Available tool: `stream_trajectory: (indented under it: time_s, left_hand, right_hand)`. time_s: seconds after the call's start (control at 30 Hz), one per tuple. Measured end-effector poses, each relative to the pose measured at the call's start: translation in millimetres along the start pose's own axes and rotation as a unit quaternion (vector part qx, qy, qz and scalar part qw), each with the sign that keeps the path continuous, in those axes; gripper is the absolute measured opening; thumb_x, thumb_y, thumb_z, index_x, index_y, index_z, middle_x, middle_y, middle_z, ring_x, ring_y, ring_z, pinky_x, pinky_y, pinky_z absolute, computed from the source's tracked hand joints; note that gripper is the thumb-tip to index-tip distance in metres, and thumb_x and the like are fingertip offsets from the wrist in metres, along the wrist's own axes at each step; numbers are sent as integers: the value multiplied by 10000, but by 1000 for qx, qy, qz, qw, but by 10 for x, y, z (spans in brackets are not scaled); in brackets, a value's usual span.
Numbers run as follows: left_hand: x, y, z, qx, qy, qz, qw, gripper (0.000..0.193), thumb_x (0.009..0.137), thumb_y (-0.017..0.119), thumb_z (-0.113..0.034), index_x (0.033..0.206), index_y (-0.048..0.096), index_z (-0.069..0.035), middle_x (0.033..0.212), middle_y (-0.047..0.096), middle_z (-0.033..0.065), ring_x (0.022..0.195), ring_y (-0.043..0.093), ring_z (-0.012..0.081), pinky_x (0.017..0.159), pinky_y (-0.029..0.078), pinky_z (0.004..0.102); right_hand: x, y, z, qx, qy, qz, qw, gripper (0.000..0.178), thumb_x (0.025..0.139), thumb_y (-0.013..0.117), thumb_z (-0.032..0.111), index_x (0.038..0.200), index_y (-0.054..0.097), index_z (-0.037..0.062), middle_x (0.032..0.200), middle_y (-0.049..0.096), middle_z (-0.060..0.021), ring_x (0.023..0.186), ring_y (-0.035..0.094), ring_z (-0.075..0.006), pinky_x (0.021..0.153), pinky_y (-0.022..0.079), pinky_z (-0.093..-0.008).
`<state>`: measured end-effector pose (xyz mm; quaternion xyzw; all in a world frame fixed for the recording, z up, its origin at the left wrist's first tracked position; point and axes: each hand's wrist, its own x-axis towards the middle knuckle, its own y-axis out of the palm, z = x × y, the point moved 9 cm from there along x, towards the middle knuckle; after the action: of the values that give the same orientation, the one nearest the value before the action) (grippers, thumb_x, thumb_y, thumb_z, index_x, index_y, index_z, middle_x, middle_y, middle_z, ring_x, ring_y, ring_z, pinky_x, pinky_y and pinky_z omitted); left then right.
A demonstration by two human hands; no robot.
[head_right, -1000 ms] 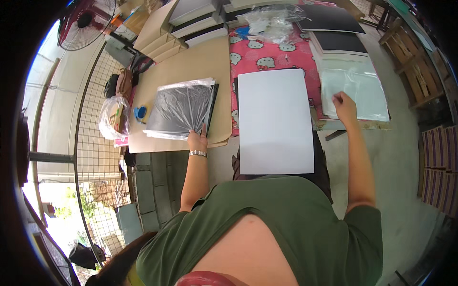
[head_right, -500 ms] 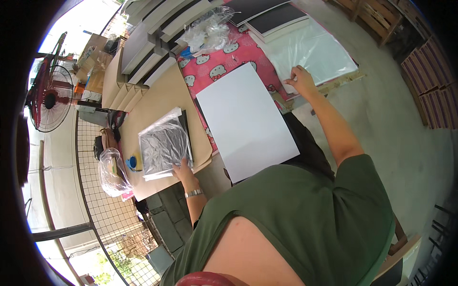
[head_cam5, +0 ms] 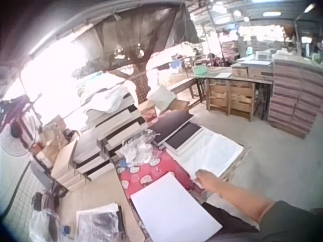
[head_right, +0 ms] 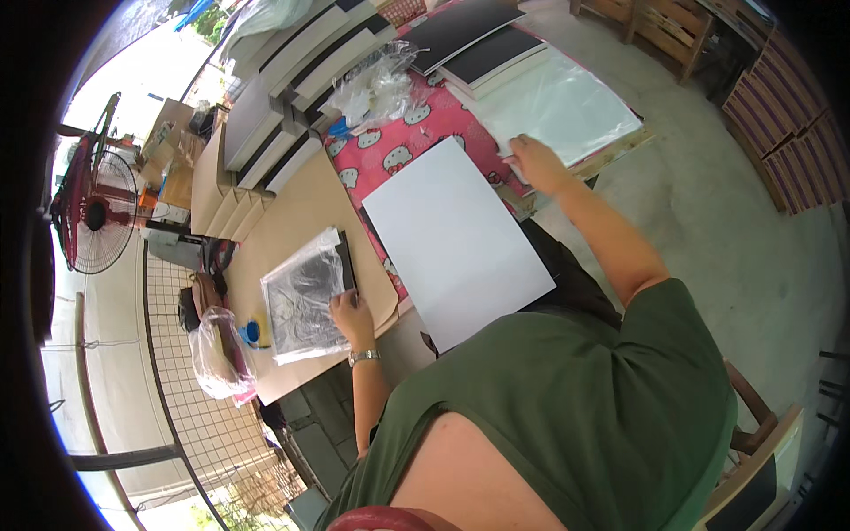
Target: The person puts black rectangular items into clear plastic sleeves one by one.
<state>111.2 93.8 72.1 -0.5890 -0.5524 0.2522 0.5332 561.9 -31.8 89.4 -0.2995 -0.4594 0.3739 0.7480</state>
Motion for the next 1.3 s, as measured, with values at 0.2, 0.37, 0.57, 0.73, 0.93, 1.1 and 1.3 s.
stream_trajectory:
  time_s: [0.2,0.37,0.57,0.73,0.93,1.1,1.3]
  left_hand:
    - [-77,-467,-2300,-407,215,135,877,659,674,748,-57,1249,430,-13,1208,499,143,1174,438,250,965,380,350]
    - [-54,-205,-2249,-521,-18,295,800,170,807,652,-90,923,590,20,783,608,16,693,528,49,603,427,197]
    - [62,-216,-2253,-682,-51,232,692,79,814,625,-38,834,561,3,740,579,5,639,497,42,551,380,185]
    - [-24,-349,-2334,-683,-64,231,690,164,815,616,-21,957,540,13,796,587,26,653,508,57,590,403,187]
    - [-212,-130,-1830,-633,-112,269,717,178,863,563,-90,1007,573,15,841,588,17,744,527,66,661,414,207]
    - [-211,-346,-1126,-682,-142,150,702,170,832,556,9,1002,561,6,902,590,28,796,546,88,701,419,223]
    - [-232,-484,-1688,-649,-56,225,724,273,801,563,60,1065,516,5,924,603,53,839,578,112,639,434,211]
  right_hand:
    - [-4,-104,1814,272,-88,308,907,173,803,572,136,929,528,27,788,621,-162,759,602,-331,669,463,-400]
    - [170,-605,1731,372,103,197,901,121,820,618,152,839,574,41,705,587,-43,643,525,-67,565,406,-232]
    - [-22,-340,1378,514,159,209,816,152,834,617,163,781,590,22,654,562,-4,559,472,-75,527,380,-217]
    - [148,-429,1368,291,106,116,944,164,864,578,183,837,581,22,685,586,-40,565,531,-100,589,432,-244]
    - [311,132,990,339,31,5,940,207,900,502,192,1032,510,34,934,610,-112,897,600,-251,810,457,-319]
    - [-86,156,-164,-179,213,325,904,430,828,536,444,1047,597,79,1045,610,-136,1034,549,-285,938,383,-370]
    - [35,-435,1255,316,-24,-17,948,387,819,604,396,996,633,53,922,644,-125,914,593,-258,825,435,-383]
